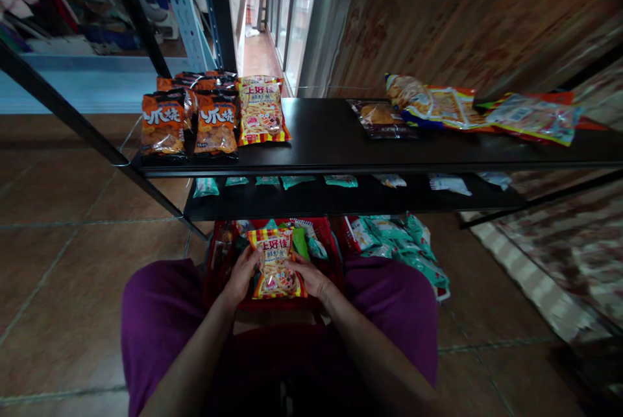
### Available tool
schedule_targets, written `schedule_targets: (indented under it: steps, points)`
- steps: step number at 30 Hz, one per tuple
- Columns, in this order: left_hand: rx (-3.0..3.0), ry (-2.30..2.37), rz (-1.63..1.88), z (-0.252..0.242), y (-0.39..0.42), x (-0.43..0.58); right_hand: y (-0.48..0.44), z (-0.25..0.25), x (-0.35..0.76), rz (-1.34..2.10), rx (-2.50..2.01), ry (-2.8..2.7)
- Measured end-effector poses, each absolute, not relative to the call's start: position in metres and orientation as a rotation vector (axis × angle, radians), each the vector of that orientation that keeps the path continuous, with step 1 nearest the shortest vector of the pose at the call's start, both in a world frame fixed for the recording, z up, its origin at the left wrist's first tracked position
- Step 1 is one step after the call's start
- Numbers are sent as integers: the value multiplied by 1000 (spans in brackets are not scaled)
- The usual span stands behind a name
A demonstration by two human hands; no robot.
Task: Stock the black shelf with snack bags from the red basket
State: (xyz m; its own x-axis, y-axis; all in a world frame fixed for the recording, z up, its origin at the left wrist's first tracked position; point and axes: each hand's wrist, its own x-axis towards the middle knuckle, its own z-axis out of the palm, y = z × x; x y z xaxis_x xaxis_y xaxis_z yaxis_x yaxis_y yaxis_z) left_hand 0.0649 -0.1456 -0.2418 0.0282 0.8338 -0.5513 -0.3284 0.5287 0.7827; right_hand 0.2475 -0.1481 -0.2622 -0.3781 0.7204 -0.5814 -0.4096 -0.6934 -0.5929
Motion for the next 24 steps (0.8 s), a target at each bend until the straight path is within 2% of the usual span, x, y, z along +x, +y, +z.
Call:
schedule_targets:
  steps: [3, 8, 12, 24]
  points:
    - [495, 1182, 1000, -247, -143, 71, -152, -259, 244, 2145, -1089, -506]
    - [372, 1342, 1121, -252, -141, 78, -156, -258, 240, 2152, -1078, -519]
    - [489, 1435, 1154, -248, -136, 75, -155, -260, 240, 2096, -1133, -539]
    - [281, 1431, 1118, -246, -124, 70, -158, -268, 248, 2062, -1142, -663]
